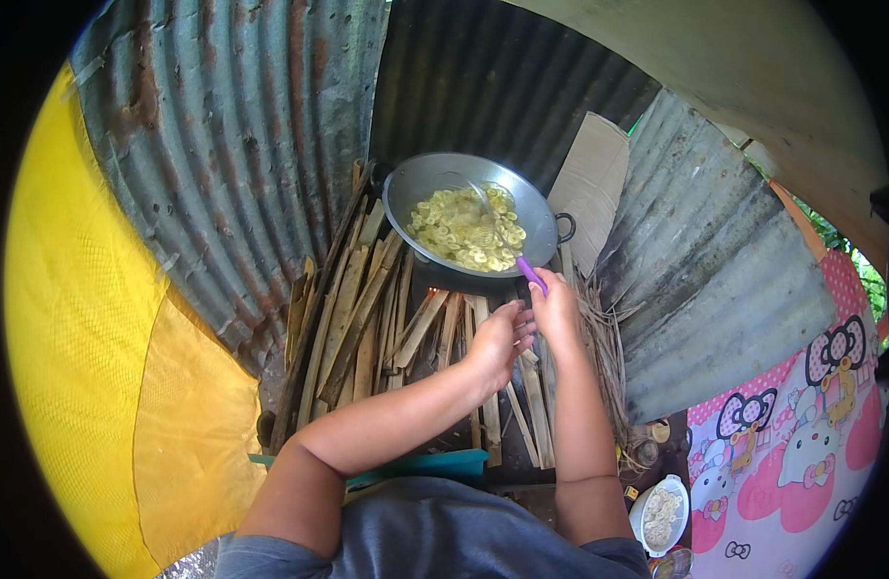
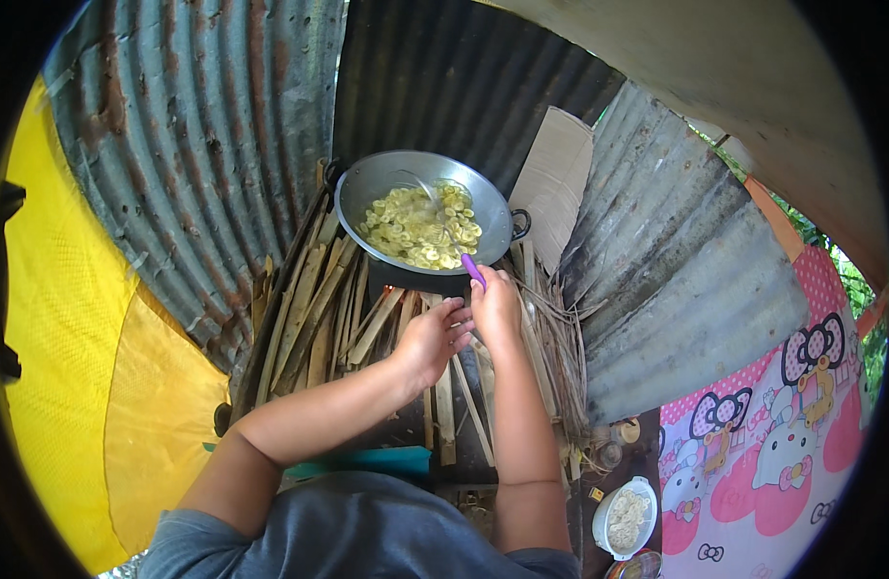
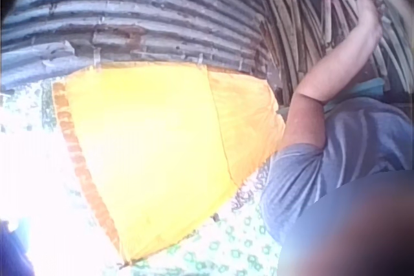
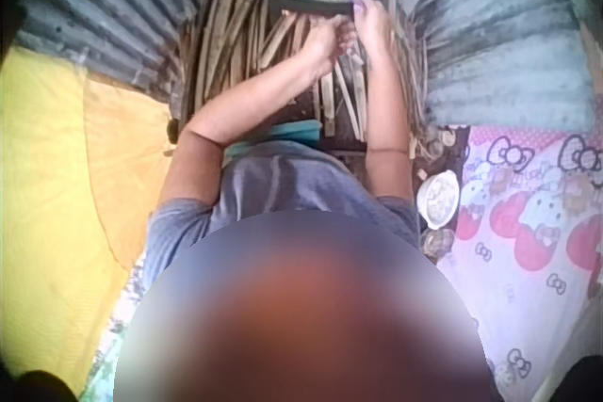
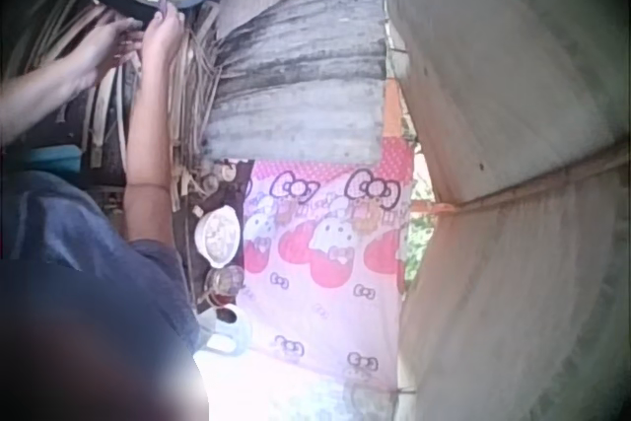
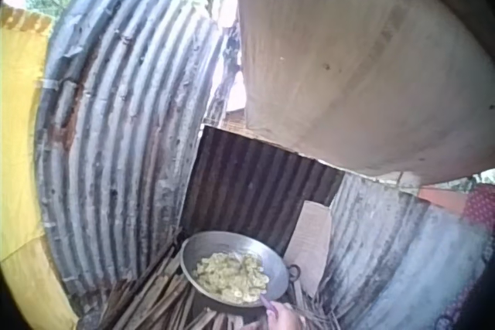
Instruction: The person stirs sliced vegetables in a wok over a wood fire using a purple-handled skimmer. They occasionally adjust the burning wood sticks beneath the wok to maintain the flame.
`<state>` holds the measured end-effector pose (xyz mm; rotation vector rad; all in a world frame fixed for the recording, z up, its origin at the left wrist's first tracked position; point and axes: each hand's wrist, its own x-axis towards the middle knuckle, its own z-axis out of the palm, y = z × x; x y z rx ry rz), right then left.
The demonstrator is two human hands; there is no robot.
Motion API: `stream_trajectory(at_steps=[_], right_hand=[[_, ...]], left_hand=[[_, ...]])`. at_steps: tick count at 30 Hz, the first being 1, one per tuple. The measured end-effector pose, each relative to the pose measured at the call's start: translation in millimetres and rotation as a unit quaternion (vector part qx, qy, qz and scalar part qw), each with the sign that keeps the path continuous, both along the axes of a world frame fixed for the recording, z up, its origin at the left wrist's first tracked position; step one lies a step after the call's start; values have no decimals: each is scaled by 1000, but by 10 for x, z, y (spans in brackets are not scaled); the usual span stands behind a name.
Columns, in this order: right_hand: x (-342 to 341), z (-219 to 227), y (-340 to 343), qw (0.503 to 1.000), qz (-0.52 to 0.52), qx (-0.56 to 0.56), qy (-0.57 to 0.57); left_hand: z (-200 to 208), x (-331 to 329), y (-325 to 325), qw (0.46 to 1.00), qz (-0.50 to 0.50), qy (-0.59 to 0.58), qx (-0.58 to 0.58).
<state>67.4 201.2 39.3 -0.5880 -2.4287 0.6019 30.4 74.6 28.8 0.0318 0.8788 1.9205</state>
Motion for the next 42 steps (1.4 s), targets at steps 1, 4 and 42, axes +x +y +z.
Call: stream_trajectory(at_steps=[1, 4, 42], right_hand=[[0, -25, 4, 1000, -22, -1, 4], [1, -115, 10, 997, -51, 22, 49], [73, 251, 313, 979, -168, 101, -61]], left_hand=[[-3, 5, -3, 1000, -8, 0, -2], [-8, 14, -19, 1000, 3, -11, -1], [24, 34, -31, 1000, -11, 25, -8]])
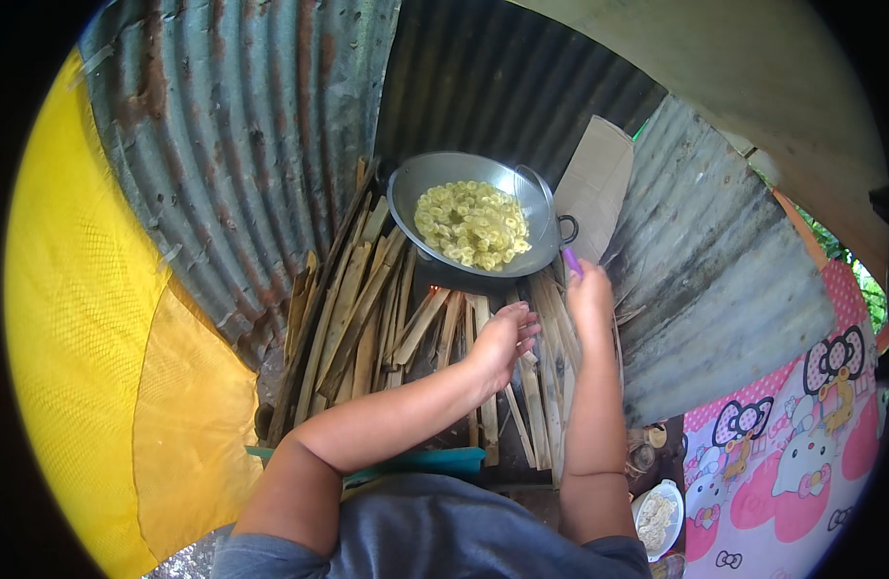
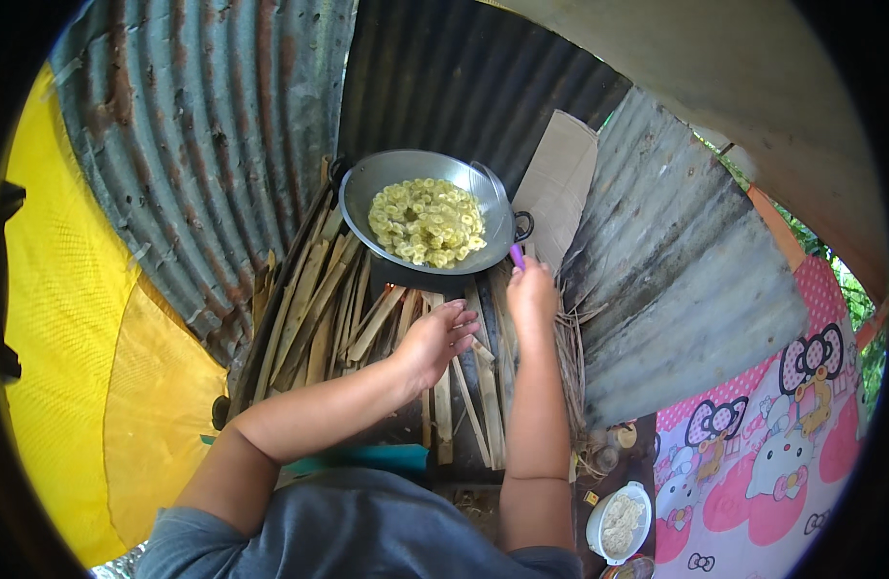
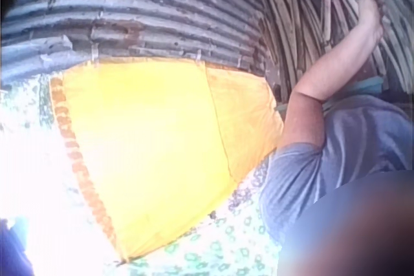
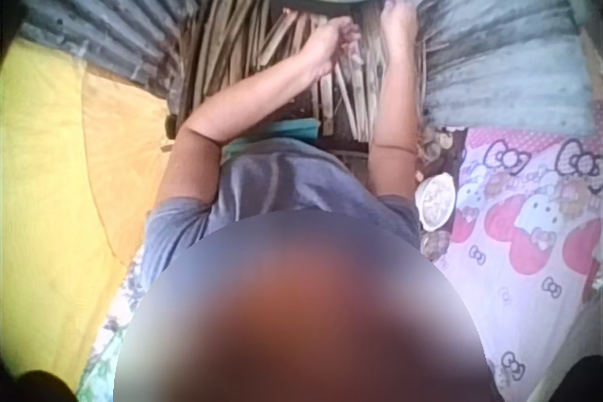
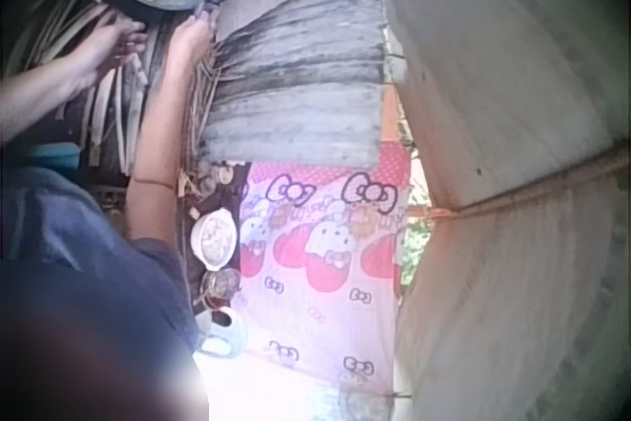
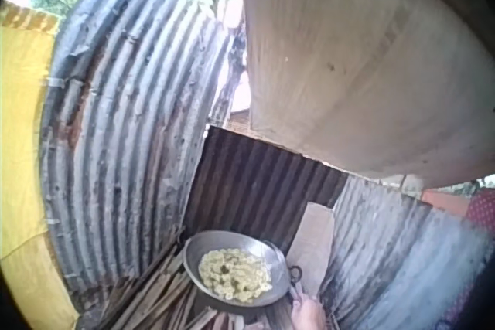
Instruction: The person stirs sliced vegetables in a wok over a wood fire using a purple-handled skimmer. They occasionally adjust the burning wood sticks beneath the wok to maintain the flame.
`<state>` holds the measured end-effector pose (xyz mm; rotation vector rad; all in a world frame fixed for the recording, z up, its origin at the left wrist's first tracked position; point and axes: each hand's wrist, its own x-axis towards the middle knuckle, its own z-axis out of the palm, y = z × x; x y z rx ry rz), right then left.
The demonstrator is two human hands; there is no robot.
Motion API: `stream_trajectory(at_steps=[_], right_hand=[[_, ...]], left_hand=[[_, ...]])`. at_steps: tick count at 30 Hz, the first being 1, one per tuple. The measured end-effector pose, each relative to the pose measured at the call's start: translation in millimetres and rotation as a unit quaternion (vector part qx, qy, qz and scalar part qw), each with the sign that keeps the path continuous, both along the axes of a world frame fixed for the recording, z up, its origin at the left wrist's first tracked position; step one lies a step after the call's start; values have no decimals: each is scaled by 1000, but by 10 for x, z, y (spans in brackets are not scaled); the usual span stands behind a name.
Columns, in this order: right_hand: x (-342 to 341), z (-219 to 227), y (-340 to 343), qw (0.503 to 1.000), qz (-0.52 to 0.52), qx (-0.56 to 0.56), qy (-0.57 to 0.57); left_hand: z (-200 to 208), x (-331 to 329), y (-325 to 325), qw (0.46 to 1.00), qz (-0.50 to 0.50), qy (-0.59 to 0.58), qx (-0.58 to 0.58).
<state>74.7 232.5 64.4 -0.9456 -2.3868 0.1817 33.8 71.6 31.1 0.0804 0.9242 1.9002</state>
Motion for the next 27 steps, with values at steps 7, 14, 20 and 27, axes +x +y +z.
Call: stream_trajectory(at_steps=[7, 14, 20, 27], right_hand=[[-168, -158, 200, 982, 97, -113, 115], [-439, -229, 133, 998, 31, -48, 14], [-142, -86, -171, 984, 157, -68, 51], [-190, -161, -361, 986, 143, -72, 47]], left_hand=[[2, -105, -50, 1000, 26, -8, -5], [17, -110, -38, 999, 34, -7, -12], [-23, -160, -60, 999, 36, -13, -3], [14, -52, -5, 1000, 17, -23, 12]])
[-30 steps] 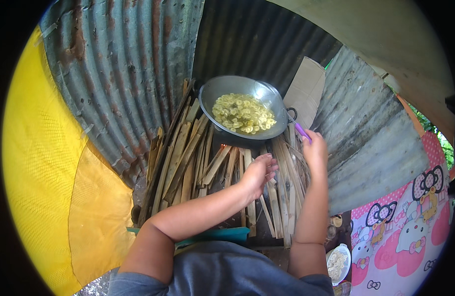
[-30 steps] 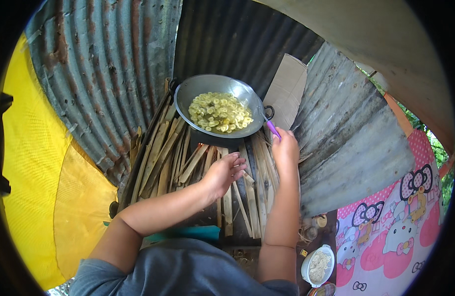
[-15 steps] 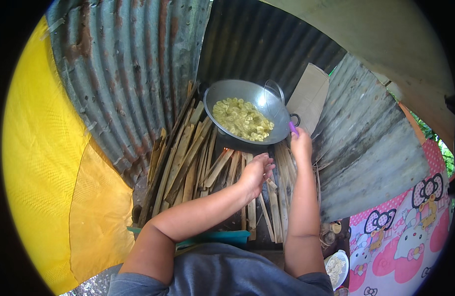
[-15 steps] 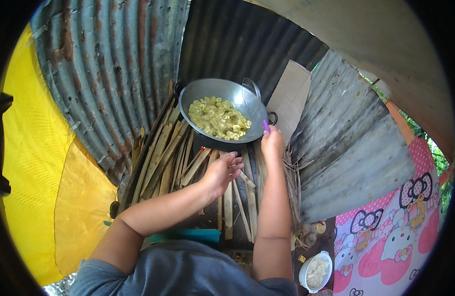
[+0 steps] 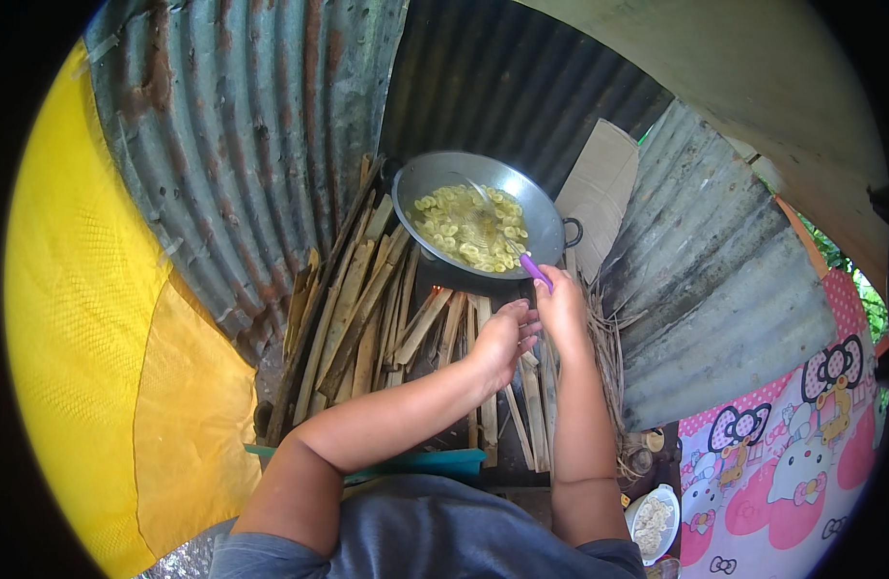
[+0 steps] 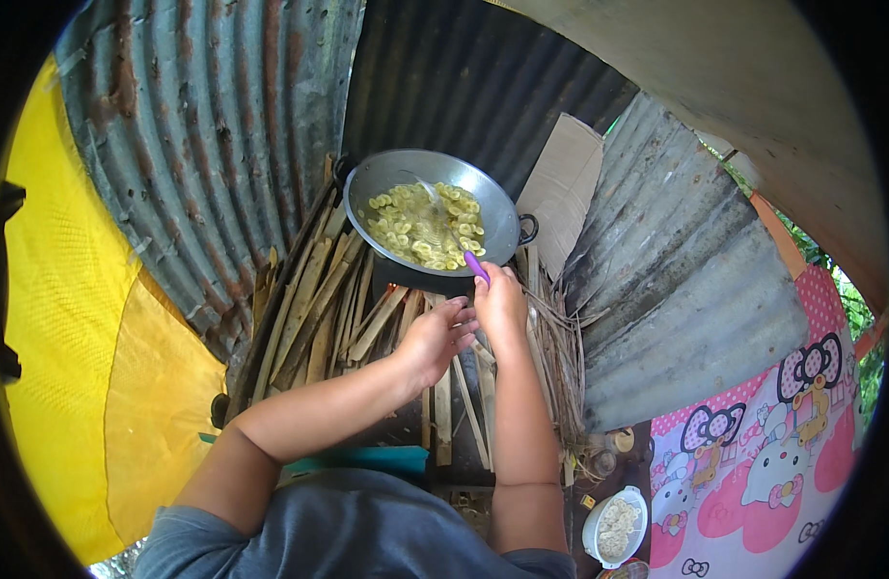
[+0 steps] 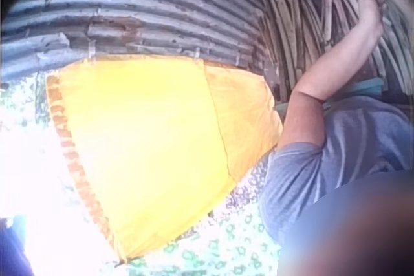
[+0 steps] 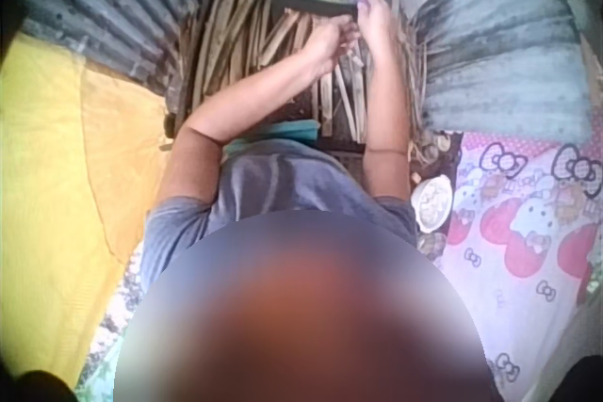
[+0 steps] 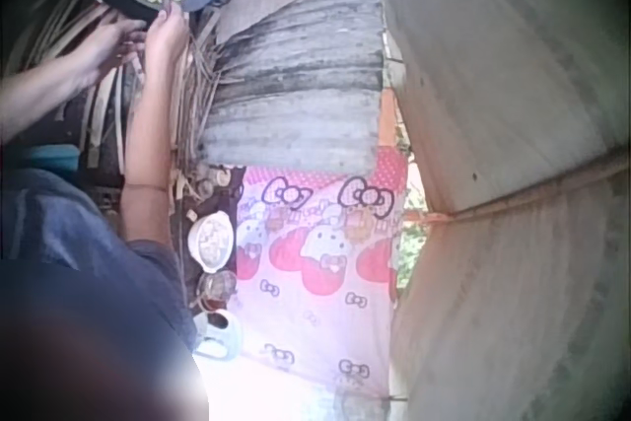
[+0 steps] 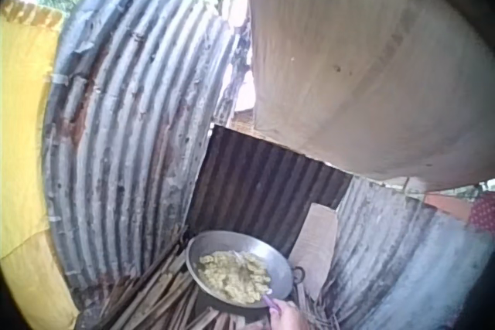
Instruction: The person stirs sliced vegetables in a wok over a wood fire using a purple-handled skimmer. They occasionally adjust the burning wood sticks beneath the wok to maintain the flame.
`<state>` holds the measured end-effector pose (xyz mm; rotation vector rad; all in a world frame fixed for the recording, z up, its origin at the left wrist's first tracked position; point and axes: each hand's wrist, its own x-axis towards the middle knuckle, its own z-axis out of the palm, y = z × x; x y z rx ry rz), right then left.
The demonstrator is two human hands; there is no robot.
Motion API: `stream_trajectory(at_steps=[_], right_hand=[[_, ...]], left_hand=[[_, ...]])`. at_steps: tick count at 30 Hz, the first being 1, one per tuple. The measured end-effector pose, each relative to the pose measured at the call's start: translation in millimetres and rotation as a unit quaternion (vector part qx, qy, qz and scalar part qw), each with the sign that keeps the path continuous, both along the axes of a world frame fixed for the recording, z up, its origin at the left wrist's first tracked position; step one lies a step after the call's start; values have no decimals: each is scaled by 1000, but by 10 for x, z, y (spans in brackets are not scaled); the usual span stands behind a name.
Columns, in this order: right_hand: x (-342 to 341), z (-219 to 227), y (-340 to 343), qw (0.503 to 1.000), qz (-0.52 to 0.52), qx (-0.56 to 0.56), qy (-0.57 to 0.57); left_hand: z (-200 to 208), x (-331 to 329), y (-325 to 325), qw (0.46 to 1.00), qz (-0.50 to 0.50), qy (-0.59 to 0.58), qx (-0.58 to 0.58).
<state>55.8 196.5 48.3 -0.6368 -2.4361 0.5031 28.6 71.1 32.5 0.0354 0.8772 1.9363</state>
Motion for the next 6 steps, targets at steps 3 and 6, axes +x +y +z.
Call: stream_trajectory(at_steps=[3, 6], right_hand=[[-45, -62, 34, 1000, -12, 0, 20], [24, -59, 16, 999, -3, -9, 35]], left_hand=[[36, -21, -40, 1000, 2, 3, -1], [36, -29, -86, 1000, 7, 1, -7]])
